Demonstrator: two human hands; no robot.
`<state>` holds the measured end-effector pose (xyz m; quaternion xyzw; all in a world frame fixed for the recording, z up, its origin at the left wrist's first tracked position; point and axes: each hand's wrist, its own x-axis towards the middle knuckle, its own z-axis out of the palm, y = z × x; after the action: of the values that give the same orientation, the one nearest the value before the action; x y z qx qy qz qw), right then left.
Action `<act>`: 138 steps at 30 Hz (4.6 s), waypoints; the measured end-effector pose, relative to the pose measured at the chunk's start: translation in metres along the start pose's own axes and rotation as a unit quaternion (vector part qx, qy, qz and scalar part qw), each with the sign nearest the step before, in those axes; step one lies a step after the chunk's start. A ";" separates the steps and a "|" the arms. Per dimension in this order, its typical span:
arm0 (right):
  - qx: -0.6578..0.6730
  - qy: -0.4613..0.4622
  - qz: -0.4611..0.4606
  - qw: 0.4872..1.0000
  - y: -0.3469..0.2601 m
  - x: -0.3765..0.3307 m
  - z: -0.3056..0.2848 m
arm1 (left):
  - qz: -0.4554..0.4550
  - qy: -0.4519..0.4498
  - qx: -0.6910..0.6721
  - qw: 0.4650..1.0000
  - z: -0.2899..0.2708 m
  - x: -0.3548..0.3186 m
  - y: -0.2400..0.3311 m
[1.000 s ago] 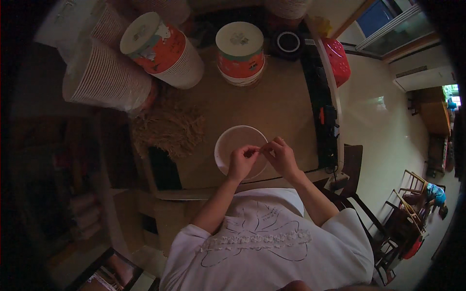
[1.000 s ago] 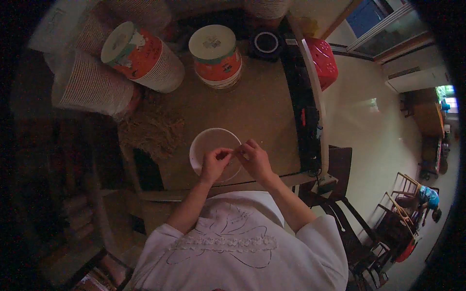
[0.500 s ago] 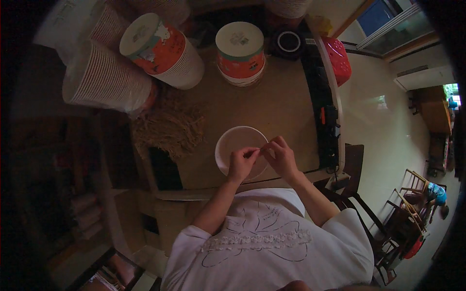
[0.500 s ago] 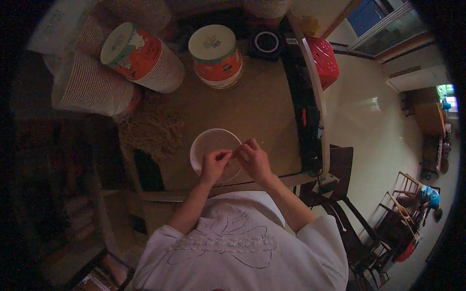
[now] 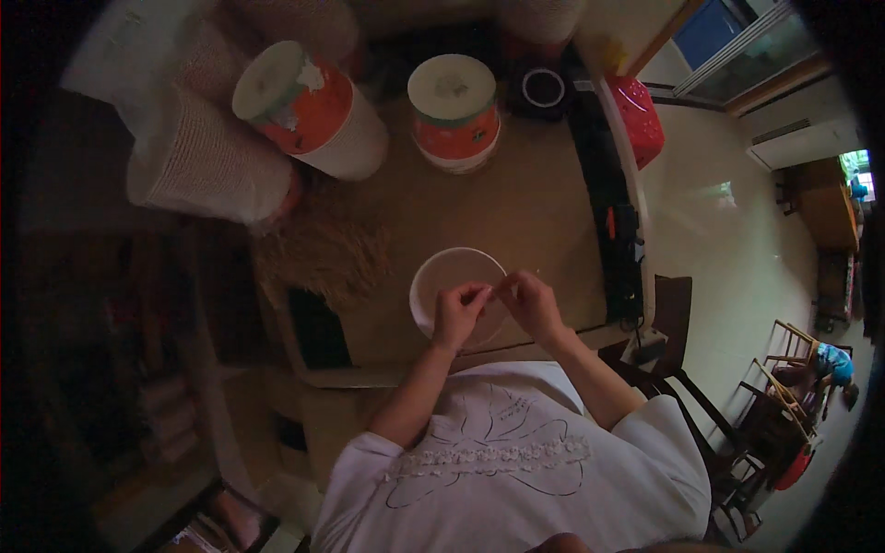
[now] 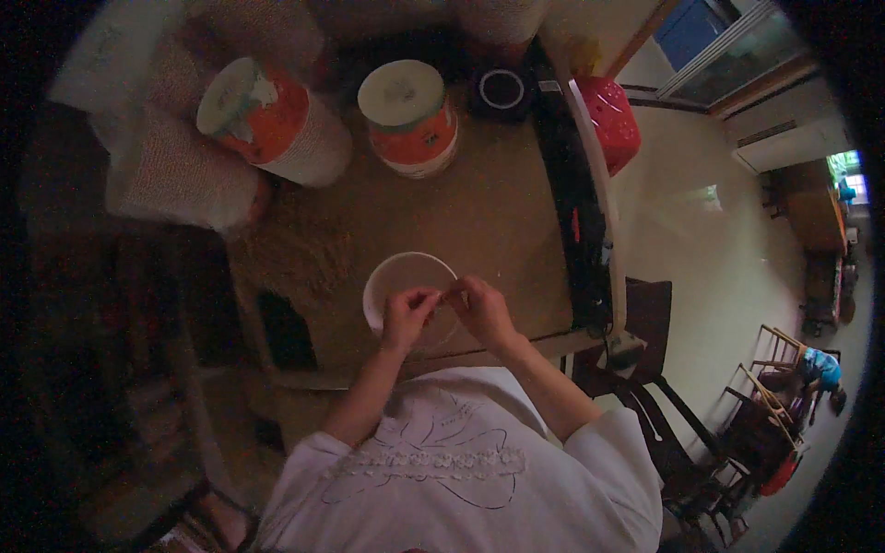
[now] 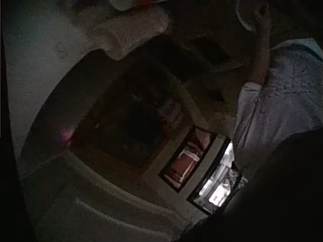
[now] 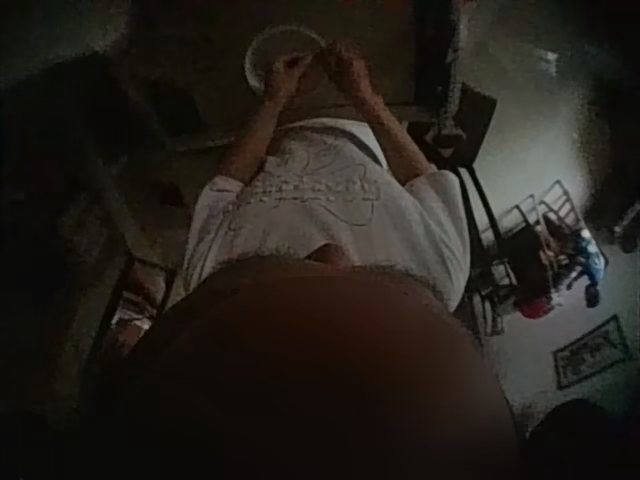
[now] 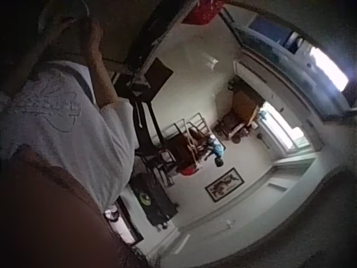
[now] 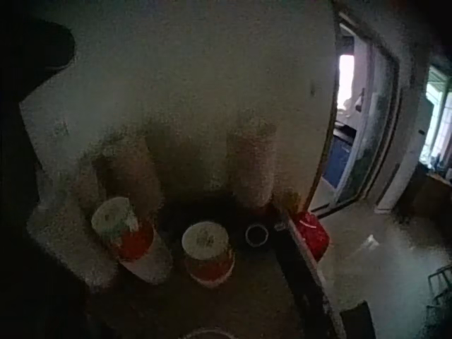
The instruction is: Assembling or inspecting paper bowls by hand at a production workbench.
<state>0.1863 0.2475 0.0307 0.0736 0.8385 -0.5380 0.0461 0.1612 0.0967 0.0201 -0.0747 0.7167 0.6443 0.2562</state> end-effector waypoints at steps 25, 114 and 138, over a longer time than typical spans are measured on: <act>-0.036 0.011 -0.060 0.998 0.007 -0.005 -0.001 | -0.002 0.009 0.003 1.000 0.002 -0.003 -0.001; 0.155 0.098 0.001 0.983 0.073 -0.035 0.010 | 0.100 -0.059 0.057 0.992 0.038 -0.057 0.007; 0.330 -0.113 0.221 0.911 0.087 -0.027 -0.010 | 0.228 -0.008 0.358 0.905 0.060 -0.041 0.009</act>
<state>0.2278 0.2903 -0.0387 0.2066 0.5648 -0.7647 0.2312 0.2085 0.1468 0.0449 0.1925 0.8946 0.3860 0.1170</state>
